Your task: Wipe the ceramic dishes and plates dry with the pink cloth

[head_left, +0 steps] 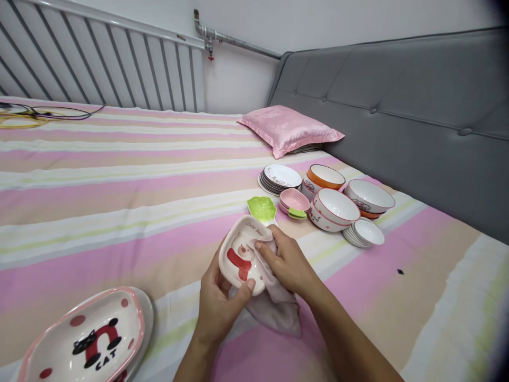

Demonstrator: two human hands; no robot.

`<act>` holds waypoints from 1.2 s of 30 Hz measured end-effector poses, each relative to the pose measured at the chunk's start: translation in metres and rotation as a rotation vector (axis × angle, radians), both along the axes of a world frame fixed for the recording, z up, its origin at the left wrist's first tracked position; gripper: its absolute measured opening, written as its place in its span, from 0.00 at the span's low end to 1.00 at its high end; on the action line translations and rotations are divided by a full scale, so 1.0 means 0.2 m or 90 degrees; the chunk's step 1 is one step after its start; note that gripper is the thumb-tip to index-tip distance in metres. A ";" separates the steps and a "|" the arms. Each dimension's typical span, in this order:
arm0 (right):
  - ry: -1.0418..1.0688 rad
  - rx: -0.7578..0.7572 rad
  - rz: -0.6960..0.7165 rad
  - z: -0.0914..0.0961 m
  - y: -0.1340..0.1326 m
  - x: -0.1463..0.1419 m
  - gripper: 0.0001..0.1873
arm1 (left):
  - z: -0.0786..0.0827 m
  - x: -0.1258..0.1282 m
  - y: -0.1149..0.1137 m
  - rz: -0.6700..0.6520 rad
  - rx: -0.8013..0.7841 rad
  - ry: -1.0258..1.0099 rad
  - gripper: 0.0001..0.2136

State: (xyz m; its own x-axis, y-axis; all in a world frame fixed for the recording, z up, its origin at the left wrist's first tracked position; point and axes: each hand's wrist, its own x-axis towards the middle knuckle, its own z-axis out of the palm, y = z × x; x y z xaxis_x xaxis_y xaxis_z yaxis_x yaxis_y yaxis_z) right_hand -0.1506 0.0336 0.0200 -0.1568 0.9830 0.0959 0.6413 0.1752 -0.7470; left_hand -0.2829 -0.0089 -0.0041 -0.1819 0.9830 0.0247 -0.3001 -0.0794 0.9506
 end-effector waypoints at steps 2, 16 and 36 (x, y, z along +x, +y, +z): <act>-0.019 0.023 0.004 0.01 0.00 -0.01 0.06 | 0.00 -0.01 0.00 -0.004 0.006 0.001 0.33; 0.155 -0.013 0.012 -0.01 -0.01 0.00 0.11 | -0.04 -0.02 0.03 0.042 -0.006 0.005 0.21; -0.137 0.081 0.045 0.04 -0.01 -0.01 0.06 | -0.05 -0.06 0.02 0.033 -0.010 -0.015 0.17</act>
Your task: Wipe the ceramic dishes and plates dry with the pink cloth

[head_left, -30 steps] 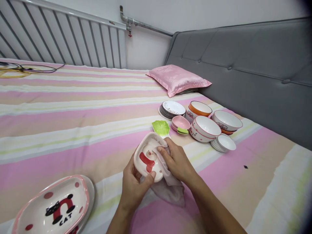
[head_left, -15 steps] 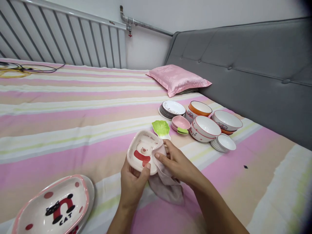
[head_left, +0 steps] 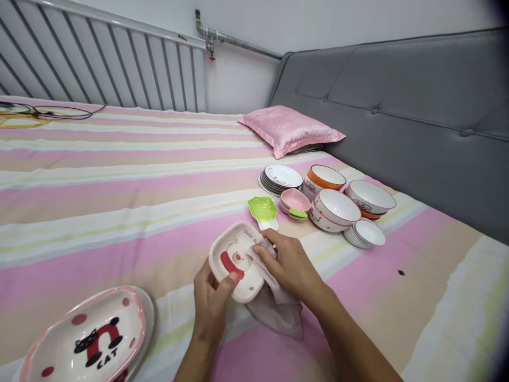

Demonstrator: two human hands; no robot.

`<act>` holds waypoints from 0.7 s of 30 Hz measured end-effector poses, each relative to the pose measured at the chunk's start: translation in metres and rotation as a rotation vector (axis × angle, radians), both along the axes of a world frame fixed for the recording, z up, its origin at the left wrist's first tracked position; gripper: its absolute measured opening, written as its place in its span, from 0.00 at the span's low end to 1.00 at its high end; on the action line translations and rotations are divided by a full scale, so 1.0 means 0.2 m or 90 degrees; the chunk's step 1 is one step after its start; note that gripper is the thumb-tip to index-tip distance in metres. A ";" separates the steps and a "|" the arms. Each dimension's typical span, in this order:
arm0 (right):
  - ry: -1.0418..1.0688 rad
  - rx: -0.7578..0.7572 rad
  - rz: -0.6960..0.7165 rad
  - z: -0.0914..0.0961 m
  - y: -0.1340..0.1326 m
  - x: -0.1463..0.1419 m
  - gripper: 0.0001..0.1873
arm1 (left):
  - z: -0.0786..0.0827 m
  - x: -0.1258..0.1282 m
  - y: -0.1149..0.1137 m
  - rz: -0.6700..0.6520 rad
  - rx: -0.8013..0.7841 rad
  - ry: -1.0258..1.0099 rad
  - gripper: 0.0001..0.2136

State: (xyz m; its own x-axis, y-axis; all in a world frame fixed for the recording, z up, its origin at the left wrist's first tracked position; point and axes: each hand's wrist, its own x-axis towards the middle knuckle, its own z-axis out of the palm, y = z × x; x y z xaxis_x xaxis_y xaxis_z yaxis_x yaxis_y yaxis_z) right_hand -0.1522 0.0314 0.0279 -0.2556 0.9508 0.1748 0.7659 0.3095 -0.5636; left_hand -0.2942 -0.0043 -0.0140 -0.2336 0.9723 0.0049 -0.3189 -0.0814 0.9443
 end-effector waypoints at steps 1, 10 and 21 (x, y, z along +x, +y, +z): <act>0.000 0.005 0.005 0.00 0.00 0.00 0.06 | -0.01 0.00 0.00 -0.003 -0.005 -0.006 0.15; 0.020 0.055 0.034 0.00 0.00 0.00 0.06 | -0.03 -0.02 0.00 -0.018 -0.033 -0.037 0.04; 0.091 0.126 0.014 -0.01 0.02 0.02 0.09 | 0.04 0.01 -0.01 -0.068 -0.087 -0.072 0.08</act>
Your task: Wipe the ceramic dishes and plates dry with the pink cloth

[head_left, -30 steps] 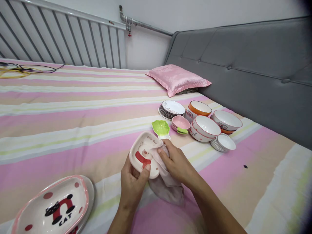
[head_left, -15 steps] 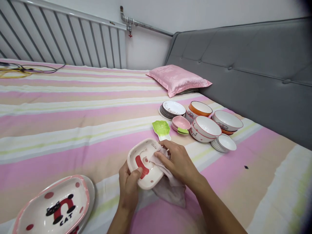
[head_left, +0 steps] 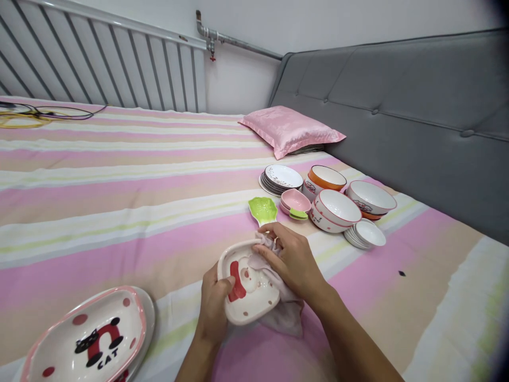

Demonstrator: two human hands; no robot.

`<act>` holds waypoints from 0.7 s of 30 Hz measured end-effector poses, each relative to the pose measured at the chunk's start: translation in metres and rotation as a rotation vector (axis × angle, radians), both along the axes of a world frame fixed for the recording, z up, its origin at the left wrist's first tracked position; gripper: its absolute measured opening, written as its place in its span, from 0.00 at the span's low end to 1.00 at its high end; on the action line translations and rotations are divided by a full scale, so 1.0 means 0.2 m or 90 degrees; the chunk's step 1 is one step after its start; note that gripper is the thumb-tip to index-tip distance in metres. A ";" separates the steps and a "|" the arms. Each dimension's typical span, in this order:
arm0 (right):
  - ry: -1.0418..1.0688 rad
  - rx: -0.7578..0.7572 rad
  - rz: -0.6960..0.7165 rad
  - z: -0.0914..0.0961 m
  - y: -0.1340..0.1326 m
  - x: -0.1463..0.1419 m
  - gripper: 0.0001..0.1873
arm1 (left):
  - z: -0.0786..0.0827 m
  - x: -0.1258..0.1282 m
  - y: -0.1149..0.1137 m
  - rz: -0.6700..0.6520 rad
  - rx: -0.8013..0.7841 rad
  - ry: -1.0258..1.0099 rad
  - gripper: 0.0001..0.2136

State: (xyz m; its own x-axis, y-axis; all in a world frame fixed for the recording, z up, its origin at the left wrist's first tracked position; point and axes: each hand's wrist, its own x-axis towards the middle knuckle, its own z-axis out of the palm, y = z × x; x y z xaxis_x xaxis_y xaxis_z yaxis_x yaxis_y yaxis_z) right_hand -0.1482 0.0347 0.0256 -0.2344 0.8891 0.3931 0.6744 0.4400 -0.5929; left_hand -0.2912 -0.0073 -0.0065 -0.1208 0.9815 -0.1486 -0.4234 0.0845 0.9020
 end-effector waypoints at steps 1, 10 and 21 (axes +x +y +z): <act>0.006 0.009 -0.007 0.00 0.00 0.00 0.09 | 0.01 0.00 0.00 0.010 -0.017 -0.003 0.06; 0.046 0.124 0.027 -0.01 0.00 -0.01 0.07 | 0.02 0.02 -0.01 0.032 -0.062 -0.067 0.05; -0.107 0.092 0.171 -0.05 -0.02 -0.04 0.14 | -0.01 0.00 0.02 0.039 -0.053 -0.048 0.07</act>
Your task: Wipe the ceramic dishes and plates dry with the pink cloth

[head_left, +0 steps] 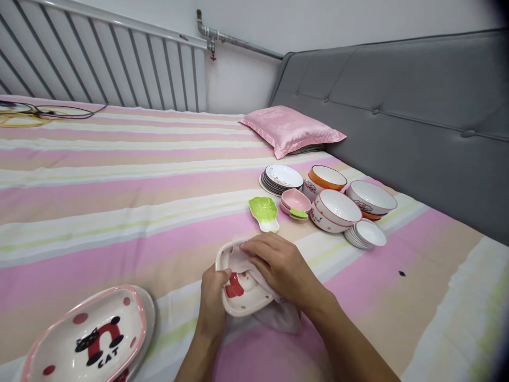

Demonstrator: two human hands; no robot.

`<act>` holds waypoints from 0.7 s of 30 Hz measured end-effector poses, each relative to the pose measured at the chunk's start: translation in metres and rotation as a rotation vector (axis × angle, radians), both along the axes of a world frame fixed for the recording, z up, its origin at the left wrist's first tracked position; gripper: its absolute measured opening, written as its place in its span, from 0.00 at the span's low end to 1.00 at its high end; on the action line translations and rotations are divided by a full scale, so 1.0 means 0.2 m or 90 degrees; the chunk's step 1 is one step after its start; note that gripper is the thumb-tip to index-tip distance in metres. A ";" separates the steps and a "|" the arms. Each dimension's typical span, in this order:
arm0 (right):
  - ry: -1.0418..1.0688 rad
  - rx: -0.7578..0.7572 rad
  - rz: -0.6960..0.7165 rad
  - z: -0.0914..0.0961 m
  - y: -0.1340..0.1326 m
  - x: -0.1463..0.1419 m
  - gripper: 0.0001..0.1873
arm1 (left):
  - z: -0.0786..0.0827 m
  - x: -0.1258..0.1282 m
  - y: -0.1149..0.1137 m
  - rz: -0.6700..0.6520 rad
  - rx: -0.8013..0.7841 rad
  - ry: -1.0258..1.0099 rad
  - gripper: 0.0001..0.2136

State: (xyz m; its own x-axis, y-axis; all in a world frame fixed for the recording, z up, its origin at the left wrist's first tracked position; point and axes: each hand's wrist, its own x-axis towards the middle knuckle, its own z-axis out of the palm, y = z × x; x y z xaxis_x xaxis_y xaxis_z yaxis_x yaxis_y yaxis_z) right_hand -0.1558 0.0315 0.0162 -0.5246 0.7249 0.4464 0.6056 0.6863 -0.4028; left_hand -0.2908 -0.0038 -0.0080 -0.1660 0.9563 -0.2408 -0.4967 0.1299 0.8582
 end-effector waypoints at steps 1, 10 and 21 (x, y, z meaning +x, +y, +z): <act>-0.011 -0.003 0.001 -0.01 0.00 -0.01 0.15 | -0.01 0.00 0.00 0.000 0.006 0.017 0.07; -0.064 -0.078 -0.037 0.00 -0.02 -0.03 0.13 | -0.07 -0.01 0.02 -0.004 0.070 0.185 0.10; -0.042 -0.280 -0.040 0.04 -0.06 -0.03 0.10 | -0.04 0.02 -0.02 0.038 0.091 0.194 0.04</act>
State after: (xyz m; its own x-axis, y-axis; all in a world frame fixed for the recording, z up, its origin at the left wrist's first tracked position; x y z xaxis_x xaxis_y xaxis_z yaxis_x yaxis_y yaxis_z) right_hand -0.1612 0.0186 0.0242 -0.4903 0.8698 0.0552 0.6750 0.4190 -0.6073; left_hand -0.2872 -0.0069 -0.0156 -0.2667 0.9631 -0.0364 -0.2175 -0.0234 0.9758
